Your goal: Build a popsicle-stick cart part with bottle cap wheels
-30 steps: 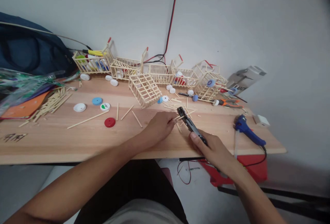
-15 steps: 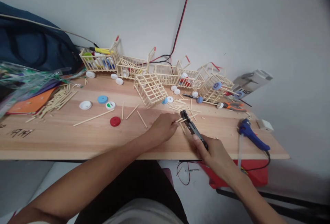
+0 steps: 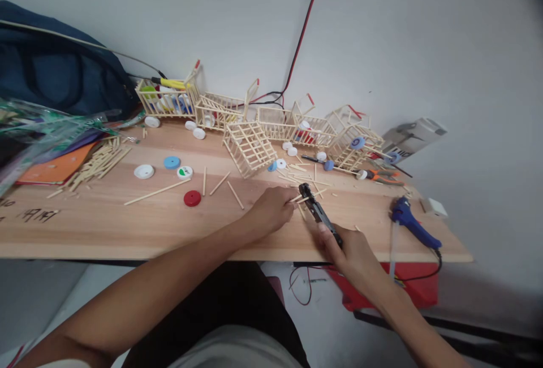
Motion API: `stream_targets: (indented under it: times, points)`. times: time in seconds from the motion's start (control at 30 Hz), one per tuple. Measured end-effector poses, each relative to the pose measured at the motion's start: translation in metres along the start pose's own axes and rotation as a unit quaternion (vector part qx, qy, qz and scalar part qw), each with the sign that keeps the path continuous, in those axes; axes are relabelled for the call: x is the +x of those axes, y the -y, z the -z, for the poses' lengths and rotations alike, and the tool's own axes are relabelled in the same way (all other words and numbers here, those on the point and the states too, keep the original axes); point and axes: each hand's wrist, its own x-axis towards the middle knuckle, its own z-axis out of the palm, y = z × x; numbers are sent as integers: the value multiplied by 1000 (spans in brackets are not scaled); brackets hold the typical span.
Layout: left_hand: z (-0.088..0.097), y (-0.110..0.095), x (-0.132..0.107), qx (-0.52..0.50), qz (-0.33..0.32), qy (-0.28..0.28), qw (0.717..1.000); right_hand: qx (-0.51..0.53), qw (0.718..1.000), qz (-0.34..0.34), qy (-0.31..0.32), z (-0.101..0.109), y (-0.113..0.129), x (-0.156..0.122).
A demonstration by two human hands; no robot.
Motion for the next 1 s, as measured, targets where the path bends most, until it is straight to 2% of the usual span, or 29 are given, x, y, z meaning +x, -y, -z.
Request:
stream_targets:
  times: [0.27, 0.47, 0.57, 0.8, 1.0]
  points:
    - [-2, 0, 1, 1, 1, 1, 1000, -30, 999, 9, -18, -1, -1, 1]
    - [1, -1, -1, -5, -14, -11, 1000, -17, 1000, 8, 23, 9, 5, 3]
    - [4, 0, -3, -22, -24, -16, 999, -12, 1000, 15, 22, 12, 10, 6]
    - [16, 5, -22, -28, 20, -23, 999, 15, 997, 70, 34, 8, 26, 9]
    - [22, 19, -44, -26, 75, -23, 997, 15, 992, 84, 88, 1, 46, 18]
